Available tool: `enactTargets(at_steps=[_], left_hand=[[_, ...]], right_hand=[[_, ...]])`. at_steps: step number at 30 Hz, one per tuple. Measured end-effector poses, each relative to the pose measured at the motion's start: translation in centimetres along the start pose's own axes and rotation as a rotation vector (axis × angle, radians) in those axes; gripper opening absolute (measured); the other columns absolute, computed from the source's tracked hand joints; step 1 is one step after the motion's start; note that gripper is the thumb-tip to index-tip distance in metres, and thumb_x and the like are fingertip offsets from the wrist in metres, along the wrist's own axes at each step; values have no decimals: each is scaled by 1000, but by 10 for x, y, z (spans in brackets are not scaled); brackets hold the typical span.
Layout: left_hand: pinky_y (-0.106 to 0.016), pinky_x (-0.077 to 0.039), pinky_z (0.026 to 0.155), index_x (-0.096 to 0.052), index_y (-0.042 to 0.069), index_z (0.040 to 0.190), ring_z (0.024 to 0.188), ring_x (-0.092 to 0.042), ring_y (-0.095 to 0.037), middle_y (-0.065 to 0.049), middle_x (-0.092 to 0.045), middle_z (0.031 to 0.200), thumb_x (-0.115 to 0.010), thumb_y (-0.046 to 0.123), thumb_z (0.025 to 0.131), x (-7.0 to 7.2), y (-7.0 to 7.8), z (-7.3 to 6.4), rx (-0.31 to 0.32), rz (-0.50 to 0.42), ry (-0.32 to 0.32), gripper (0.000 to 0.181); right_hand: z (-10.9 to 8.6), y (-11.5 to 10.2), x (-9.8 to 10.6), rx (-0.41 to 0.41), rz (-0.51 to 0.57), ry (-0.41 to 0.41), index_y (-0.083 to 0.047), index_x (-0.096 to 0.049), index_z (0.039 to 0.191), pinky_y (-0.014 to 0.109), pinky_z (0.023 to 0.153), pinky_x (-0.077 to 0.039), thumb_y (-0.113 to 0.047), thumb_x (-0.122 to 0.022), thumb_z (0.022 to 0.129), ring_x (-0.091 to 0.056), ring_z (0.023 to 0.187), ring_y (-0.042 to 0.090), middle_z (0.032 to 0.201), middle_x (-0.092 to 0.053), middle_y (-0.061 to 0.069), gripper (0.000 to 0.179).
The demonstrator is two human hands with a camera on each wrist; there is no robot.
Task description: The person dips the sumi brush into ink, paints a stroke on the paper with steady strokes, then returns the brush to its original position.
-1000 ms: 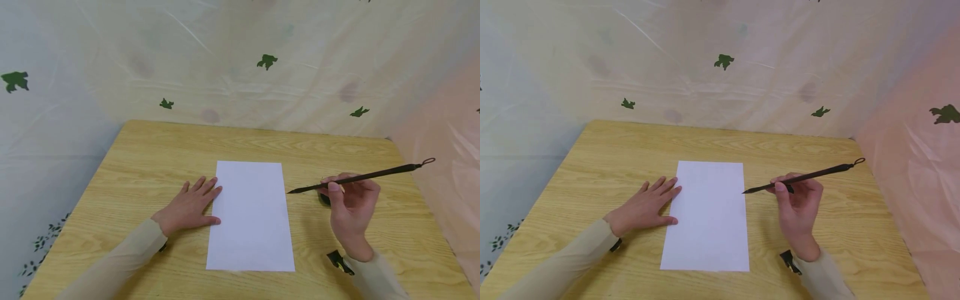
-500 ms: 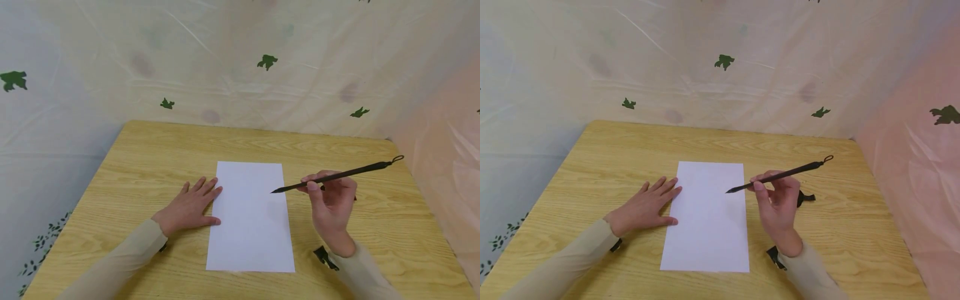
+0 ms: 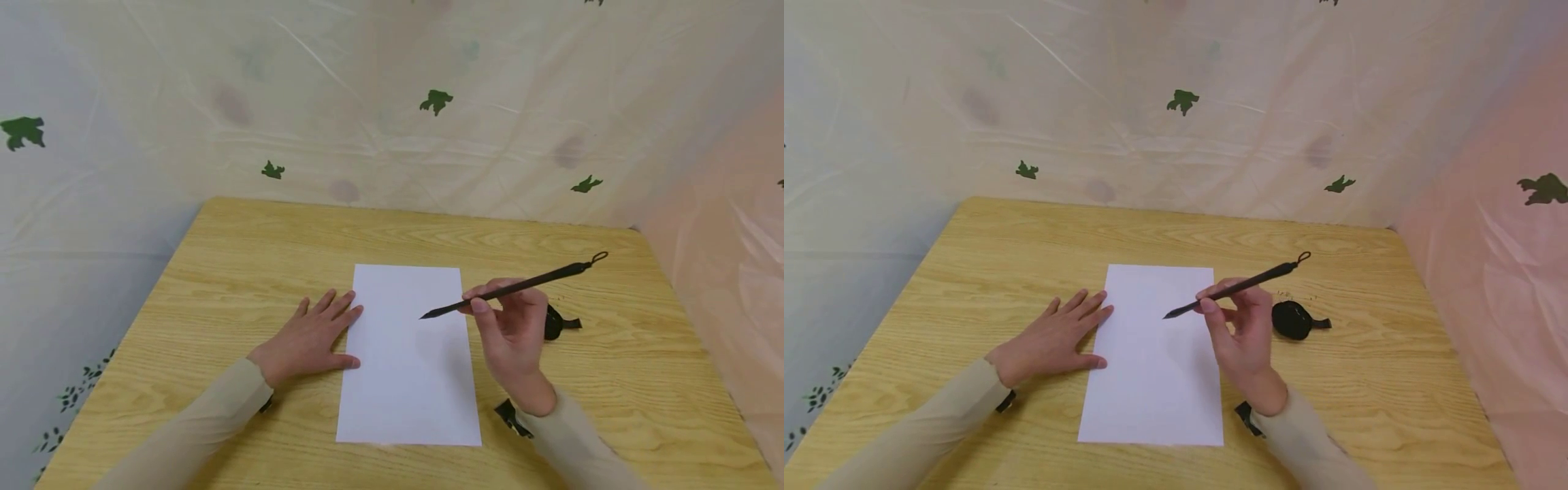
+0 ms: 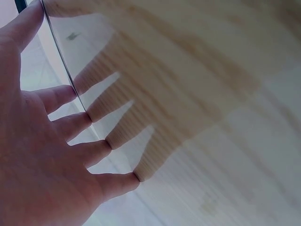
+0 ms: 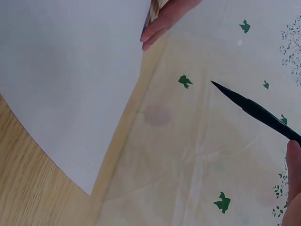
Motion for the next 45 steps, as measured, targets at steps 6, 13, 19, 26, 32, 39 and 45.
enactTargets(at_steps=[6, 13, 19, 26, 32, 39, 45], left_hand=[[-75, -17, 116, -35, 13, 163, 157, -13, -42, -10, -20, 172, -67, 65, 92, 0, -1, 0, 4, -2, -9, 94], [-75, -18, 115, -35, 14, 163, 157, -13, -42, -10, -21, 172, -66, 66, 92, -1, -3, -1, 5, 2, -10, 94], [-74, -17, 116, -35, 15, 163, 157, -13, -41, -8, -21, 172, -66, 67, 92, -3, -4, -1, 17, 6, -21, 93], [-74, -17, 116, -35, 16, 163, 157, -12, -41, -8, -20, 172, -65, 68, 91, -3, -5, 1, 31, 14, -26, 94], [-75, -17, 116, -35, 16, 163, 157, -12, -41, -7, -19, 172, -66, 69, 91, -3, -7, 1, 29, -2, -21, 94], [-74, -16, 116, -35, 17, 163, 158, -11, -41, -7, -19, 172, -66, 68, 91, -3, -7, 0, 32, -10, -28, 94], [-74, -15, 116, -35, 17, 163, 158, -10, -40, -7, -19, 172, -66, 68, 91, -3, -6, 0, 39, -9, -32, 94]], right_hand=[[0, 5, -11, -13, -34, -40, 24, -34, 113, 29, 76, -62, 0, -67, 99, -72, 95, 24, 106, -63, 20, 44], [-2, 12, -24, -46, -102, -106, 23, -33, 112, 29, 76, -62, -4, -65, 101, -71, 97, 20, 107, -62, 16, 44], [-3, 18, -35, -73, -149, -145, 21, -35, 113, 29, 73, -62, -7, -65, 102, -70, 97, 18, 106, -60, 17, 43], [-6, 26, -50, -79, -224, -203, 18, -39, 114, 30, 71, -62, -12, -64, 103, -70, 95, 16, 102, -57, 24, 41], [-10, 32, -60, -81, -248, -229, 18, -42, 112, 30, 70, -62, -13, -63, 104, -70, 91, 21, 103, -57, 24, 38], [-15, 40, -69, -97, -282, -268, 15, -44, 114, 29, 70, -62, -15, -63, 104, -70, 85, 29, 102, -58, 23, 36], [-20, 46, -74, -140, -322, -299, 10, -45, 118, 30, 71, -62, -19, -63, 104, -69, 89, 30, 104, -60, 21, 36]])
Point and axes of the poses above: each hand's wrist, its own z-axis towards the middle knuckle, its own x-axis out of the back of the hand, y = z × x, the point moved 6 cm from there along z, towards the middle knuckle
